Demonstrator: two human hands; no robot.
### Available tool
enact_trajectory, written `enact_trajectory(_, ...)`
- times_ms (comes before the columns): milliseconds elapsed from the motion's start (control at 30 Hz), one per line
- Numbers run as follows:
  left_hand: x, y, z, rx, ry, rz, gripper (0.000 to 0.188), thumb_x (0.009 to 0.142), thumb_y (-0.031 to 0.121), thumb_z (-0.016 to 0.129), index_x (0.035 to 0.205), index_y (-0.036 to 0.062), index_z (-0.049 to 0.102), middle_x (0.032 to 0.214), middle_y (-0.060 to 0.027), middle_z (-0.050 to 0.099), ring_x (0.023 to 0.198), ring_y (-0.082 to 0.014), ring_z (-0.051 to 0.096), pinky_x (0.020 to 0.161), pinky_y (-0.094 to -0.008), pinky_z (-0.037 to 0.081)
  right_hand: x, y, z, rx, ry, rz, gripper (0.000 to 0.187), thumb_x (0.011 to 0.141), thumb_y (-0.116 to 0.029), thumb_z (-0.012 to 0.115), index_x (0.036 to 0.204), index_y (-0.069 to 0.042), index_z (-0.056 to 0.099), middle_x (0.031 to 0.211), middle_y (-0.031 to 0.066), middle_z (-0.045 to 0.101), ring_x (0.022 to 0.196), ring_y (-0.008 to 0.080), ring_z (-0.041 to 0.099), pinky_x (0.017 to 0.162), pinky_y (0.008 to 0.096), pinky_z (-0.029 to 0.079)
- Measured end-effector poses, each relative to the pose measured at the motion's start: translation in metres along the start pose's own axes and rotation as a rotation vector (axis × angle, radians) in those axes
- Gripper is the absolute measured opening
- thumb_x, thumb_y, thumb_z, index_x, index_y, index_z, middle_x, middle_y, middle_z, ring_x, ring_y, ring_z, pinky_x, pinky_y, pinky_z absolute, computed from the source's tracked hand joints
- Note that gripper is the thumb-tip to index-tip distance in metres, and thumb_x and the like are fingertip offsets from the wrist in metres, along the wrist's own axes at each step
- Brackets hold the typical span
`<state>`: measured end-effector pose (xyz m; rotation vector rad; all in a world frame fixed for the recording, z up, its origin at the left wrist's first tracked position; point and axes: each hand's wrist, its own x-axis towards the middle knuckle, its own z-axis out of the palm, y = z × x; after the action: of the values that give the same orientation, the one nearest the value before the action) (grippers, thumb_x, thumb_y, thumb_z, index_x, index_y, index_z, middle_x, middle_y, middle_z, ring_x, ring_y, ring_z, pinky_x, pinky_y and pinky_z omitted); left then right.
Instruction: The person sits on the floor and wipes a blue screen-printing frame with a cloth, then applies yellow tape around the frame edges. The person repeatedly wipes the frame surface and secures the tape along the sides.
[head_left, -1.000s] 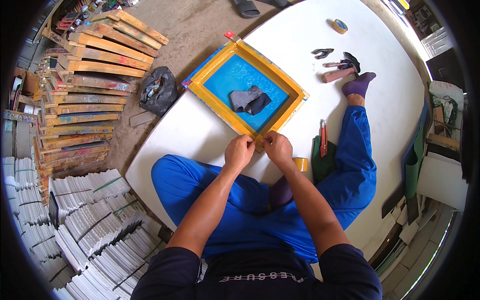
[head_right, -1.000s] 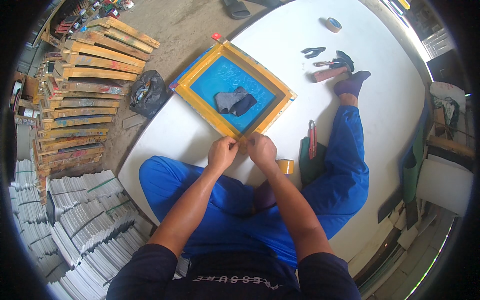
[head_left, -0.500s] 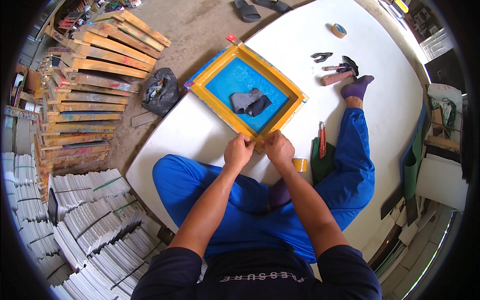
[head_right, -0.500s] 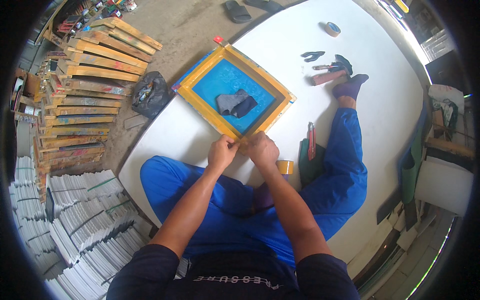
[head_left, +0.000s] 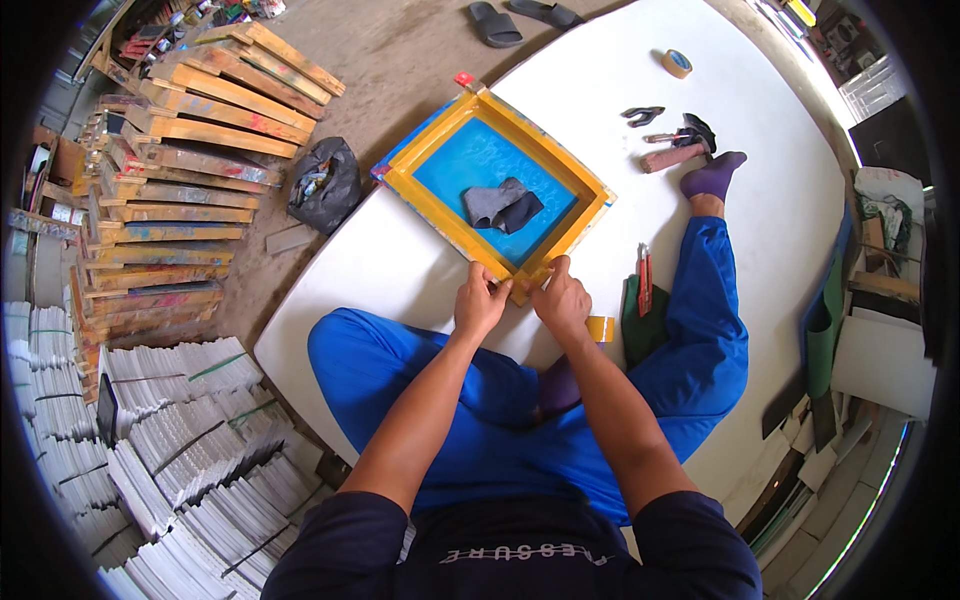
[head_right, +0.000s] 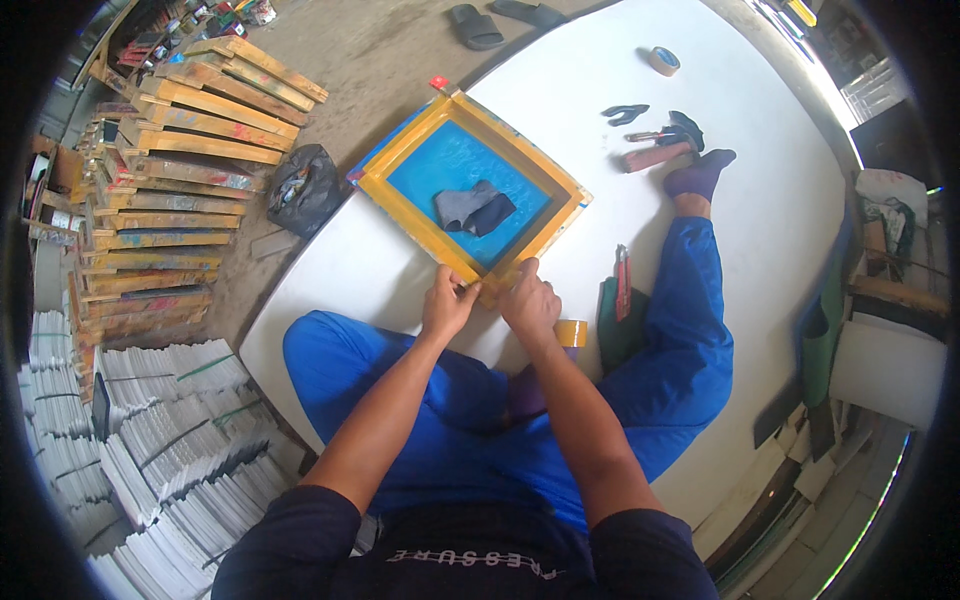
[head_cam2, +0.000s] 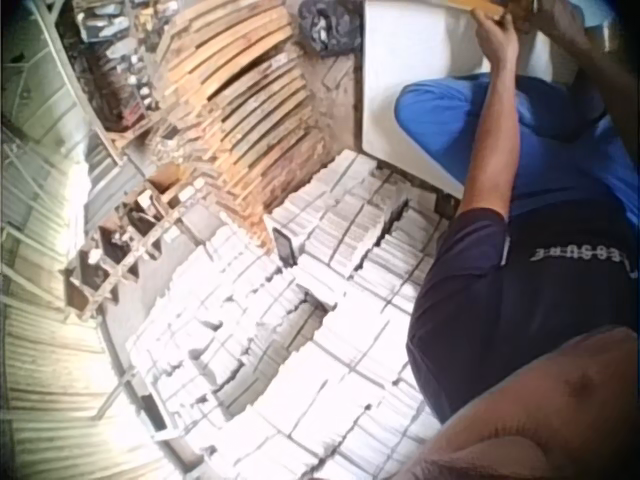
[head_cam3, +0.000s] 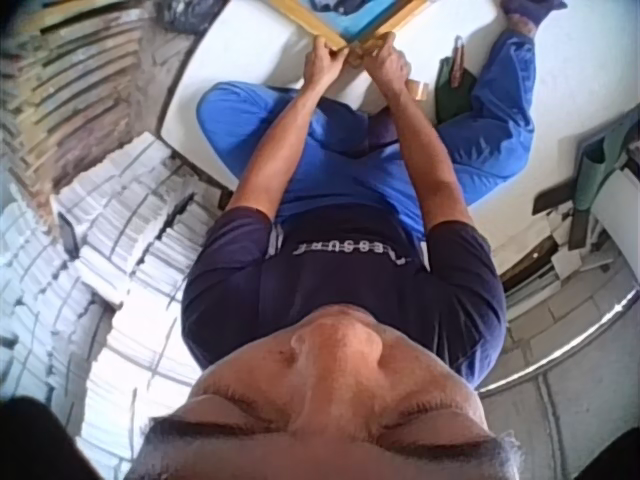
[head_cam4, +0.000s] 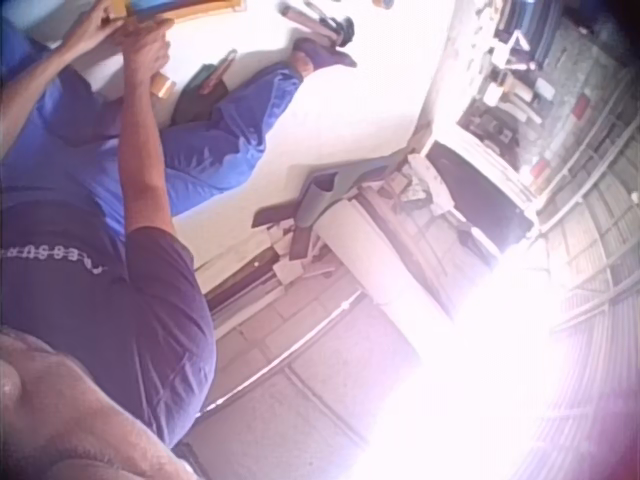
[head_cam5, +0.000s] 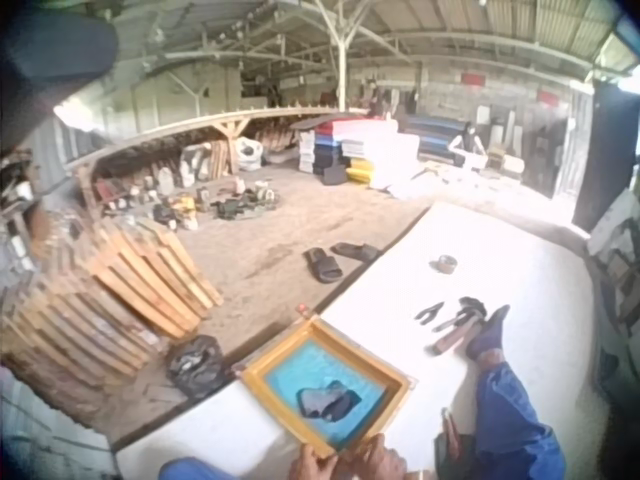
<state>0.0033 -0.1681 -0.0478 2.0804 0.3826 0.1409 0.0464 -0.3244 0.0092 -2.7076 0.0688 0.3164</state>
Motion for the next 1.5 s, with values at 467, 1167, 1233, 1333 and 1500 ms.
enact_trajectory(467, 0.005, 0.008, 0.007, 0.165, -0.054, -0.118, 0.049, 0.094, 0.04, 0.076, 0.114, 0.0099, 0.043, 0.089, -0.0182, 0.071, 0.083, -0.0457, 0.07, 0.072, -0.0585, 0.051, 0.014, 0.011, 0.019, 0.085, -0.008, 0.048, 0.061, 0.088, -0.041, 0.08, 0.129, -0.011, 0.048, 0.095, 0.0183, 0.077, 0.095, 0.0407, 0.074, 0.079, 0.0524, 0.055)
enact_trajectory(1167, -0.004, -0.006, 0.007, 0.013, -0.065, -0.06, 0.06, 0.086, 0.036, 0.084, 0.12, 0.0104, 0.041, 0.087, -0.0101, 0.071, 0.08, -0.0338, 0.072, 0.071, -0.0484, 0.053, 0.052, 0.115, -0.038, -0.155, 0.357, 0.01, 0.038, 0.089, -0.038, 0.081, 0.11, -0.009, 0.07, 0.102, 0.0175, 0.075, 0.11, 0.0376, 0.069, 0.086, 0.0485, 0.057)
enact_trajectory(1233, -0.004, -0.012, 0.009, -0.027, -0.058, -0.034, 0.058, 0.088, 0.039, 0.082, 0.119, 0.0105, 0.042, 0.085, -0.0095, 0.072, 0.081, -0.0336, 0.073, 0.071, -0.0487, 0.053, 0.052, 0.146, -0.043, -0.256, 0.368, 0.192, 0.037, 0.094, -0.036, 0.074, 0.114, -0.007, 0.063, 0.116, 0.0185, 0.07, 0.114, 0.0434, 0.064, 0.091, 0.0554, 0.056)
enact_trajectory(1333, -0.002, 0.01, 0.005, 0.098, -0.087, -0.171, 0.056, 0.09, 0.044, 0.078, 0.119, 0.0106, 0.042, 0.083, -0.0096, 0.073, 0.081, -0.0349, 0.073, 0.071, -0.0501, 0.053, 0.05, 0.18, -0.039, -0.205, 0.34, 0.373, 0.031, 0.096, -0.031, 0.072, 0.114, -0.007, 0.062, 0.12, 0.0192, 0.067, 0.115, 0.0418, 0.063, 0.094, 0.052, 0.056)
enact_trajectory(1500, -0.002, 0.018, 0.004, 0.162, -0.057, -0.202, 0.055, 0.092, 0.047, 0.075, 0.117, 0.0106, 0.044, 0.084, -0.0116, 0.074, 0.083, -0.0384, 0.073, 0.073, -0.0527, 0.053, 0.049, 0.184, -0.037, -0.256, 0.321, 0.22, 0.027, 0.094, -0.025, 0.074, 0.11, -0.008, 0.063, 0.123, 0.0176, 0.066, 0.115, 0.0391, 0.062, 0.09, 0.0501, 0.056)
